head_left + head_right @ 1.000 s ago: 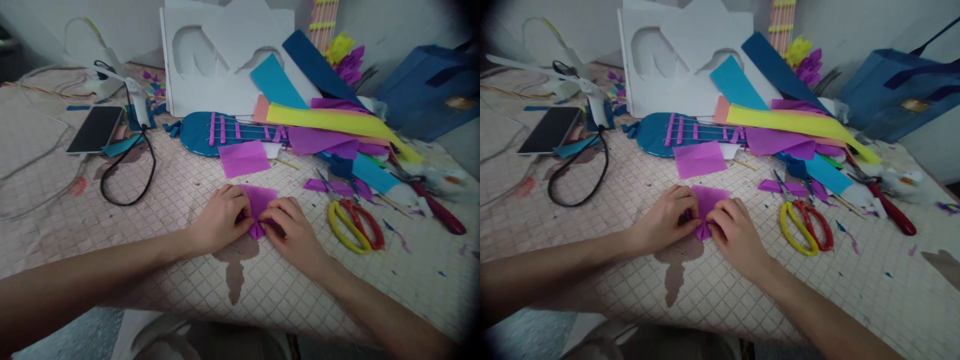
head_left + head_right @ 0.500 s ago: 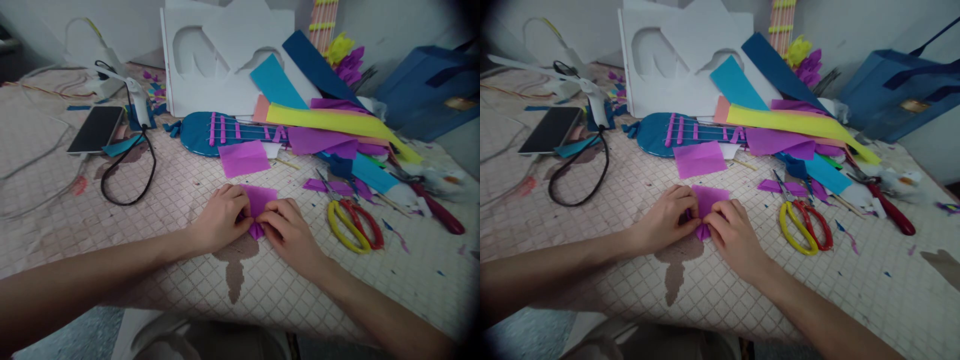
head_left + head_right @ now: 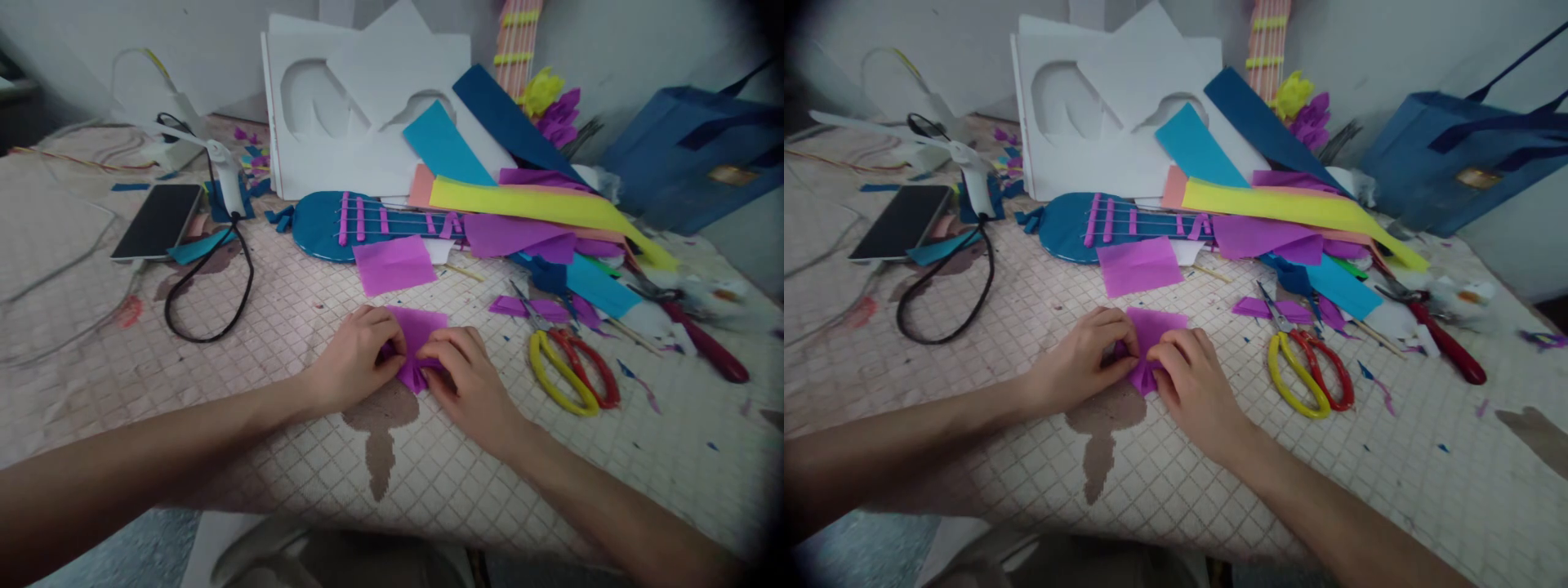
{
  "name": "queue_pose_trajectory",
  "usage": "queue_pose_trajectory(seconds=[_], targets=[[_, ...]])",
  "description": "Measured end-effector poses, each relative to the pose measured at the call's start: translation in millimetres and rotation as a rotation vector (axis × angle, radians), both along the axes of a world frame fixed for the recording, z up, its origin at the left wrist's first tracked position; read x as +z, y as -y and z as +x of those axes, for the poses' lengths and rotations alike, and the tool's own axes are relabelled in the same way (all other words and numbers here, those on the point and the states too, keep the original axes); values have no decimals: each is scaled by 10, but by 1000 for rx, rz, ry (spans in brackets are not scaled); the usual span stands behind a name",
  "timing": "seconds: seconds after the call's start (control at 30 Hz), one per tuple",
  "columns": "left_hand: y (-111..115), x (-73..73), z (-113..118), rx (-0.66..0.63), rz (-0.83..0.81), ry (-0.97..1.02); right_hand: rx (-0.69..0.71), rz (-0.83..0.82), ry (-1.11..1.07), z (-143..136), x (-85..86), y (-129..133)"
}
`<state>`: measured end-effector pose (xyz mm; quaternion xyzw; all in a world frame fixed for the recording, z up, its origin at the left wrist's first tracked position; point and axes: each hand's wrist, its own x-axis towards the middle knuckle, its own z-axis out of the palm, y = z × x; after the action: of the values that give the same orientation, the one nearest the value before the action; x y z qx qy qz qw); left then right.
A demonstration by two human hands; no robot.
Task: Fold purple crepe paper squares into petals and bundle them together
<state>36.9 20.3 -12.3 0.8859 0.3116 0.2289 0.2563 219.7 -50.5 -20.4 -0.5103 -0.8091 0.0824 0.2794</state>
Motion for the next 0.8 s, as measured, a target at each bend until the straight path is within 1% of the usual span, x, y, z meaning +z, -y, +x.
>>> queue_pose_trajectory(seconds=[0.17,0.33,0.53,0.8], targets=[[13,-38,1,13,22,5,3,22,-3,8,-19,-2],[26,-64,2,25,34,19,12,7,6,5,-12,6],[22,-36,-2,7,7,17,-30,-13,-14,8,-7,-1],[16,-4,-9,-21,-5,28,-78,-93,-50,29,18,-37]])
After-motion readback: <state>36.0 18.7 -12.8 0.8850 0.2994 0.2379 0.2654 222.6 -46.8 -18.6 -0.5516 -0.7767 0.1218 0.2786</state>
